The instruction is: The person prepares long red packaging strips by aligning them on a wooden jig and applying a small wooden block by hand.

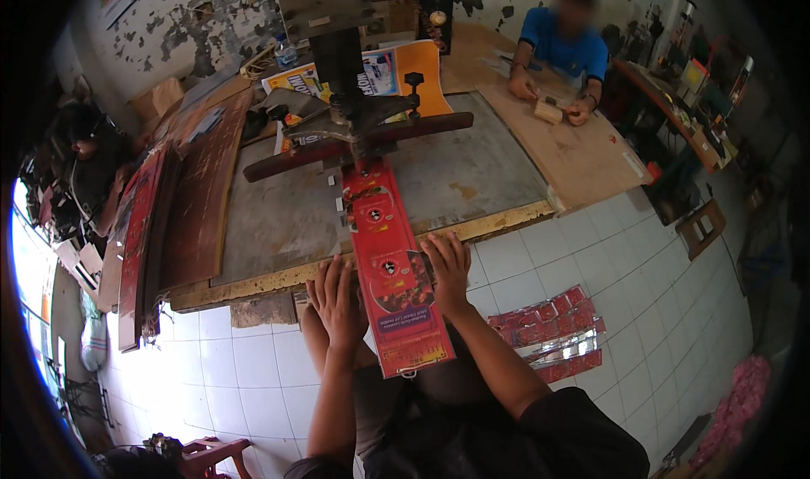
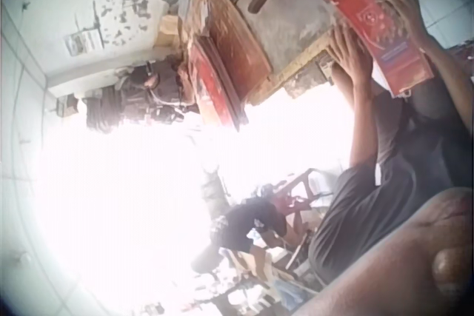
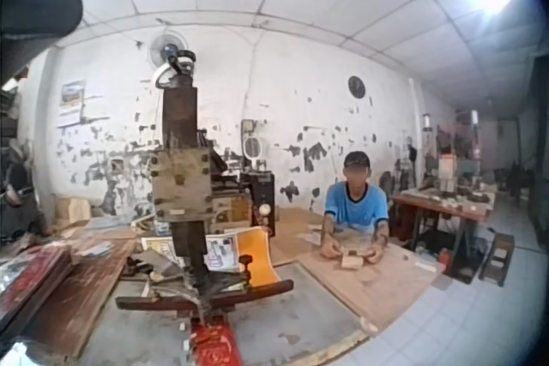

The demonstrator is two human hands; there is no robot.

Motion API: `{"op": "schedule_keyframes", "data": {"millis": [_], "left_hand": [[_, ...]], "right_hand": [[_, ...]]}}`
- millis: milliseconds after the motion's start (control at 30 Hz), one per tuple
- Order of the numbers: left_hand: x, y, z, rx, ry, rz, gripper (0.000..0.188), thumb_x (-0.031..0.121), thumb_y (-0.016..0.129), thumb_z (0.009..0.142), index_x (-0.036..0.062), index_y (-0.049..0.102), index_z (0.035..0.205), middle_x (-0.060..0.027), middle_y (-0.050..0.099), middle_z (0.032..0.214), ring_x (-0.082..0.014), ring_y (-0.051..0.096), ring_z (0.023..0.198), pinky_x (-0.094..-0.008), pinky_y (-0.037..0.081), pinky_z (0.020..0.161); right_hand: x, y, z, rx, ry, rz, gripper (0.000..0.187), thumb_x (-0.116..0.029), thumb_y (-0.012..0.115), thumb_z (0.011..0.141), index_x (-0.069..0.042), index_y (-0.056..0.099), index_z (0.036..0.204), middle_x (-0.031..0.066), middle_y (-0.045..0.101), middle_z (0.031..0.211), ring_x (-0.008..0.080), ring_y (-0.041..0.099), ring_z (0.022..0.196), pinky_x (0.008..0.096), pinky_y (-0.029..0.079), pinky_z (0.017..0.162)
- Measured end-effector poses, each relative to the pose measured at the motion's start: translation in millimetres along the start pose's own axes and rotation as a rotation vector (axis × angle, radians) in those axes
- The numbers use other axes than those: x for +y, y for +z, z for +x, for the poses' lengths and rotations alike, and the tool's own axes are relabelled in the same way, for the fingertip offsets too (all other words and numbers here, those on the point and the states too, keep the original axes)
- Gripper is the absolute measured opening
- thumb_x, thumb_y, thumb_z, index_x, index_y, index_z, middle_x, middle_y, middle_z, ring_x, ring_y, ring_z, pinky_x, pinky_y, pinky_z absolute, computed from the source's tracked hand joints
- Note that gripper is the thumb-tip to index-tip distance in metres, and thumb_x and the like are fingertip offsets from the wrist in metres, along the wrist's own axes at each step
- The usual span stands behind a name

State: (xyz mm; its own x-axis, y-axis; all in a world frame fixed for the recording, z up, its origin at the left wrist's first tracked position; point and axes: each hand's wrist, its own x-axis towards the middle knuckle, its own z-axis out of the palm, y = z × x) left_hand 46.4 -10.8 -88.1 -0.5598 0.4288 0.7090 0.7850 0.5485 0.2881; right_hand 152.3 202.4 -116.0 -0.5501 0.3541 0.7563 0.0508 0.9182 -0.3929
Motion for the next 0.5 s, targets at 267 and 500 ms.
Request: {"op": "schedule_keyframes", "data": {"millis": [267, 500], "left_hand": [[-8, 20, -2, 0.127, 0.053, -0.005, 0.055, 0.020, 0.073, 0.095, 0.0134, 0.061, 0.148, -0.0079, 0.059, 0.158, -0.0335, 0.045, 0.154, -0.0554, 0.017, 0.131], [-13, 30, -7, 0.166, 0.037, 0.017, 0.050, 0.020, 0.069, 0.099, 0.0142, 0.061, 0.148, -0.0069, 0.059, 0.158, -0.0325, 0.042, 0.156, -0.0536, 0.012, 0.133]], "right_hand": [[21, 21, -12, 0.054, -0.055, -0.044, 0.064, -0.021, 0.072, 0.096, -0.020, 0.055, 0.157, 0.0045, 0.048, 0.165, 0.0374, 0.033, 0.159, 0.0647, 0.019, 0.127], [25, 30, -13, 0.100, -0.086, -0.018, 0.063, -0.019, 0.073, 0.096, -0.022, 0.057, 0.156, 0.0031, 0.049, 0.164, 0.0357, 0.032, 0.159, 0.0627, 0.015, 0.129]]}}
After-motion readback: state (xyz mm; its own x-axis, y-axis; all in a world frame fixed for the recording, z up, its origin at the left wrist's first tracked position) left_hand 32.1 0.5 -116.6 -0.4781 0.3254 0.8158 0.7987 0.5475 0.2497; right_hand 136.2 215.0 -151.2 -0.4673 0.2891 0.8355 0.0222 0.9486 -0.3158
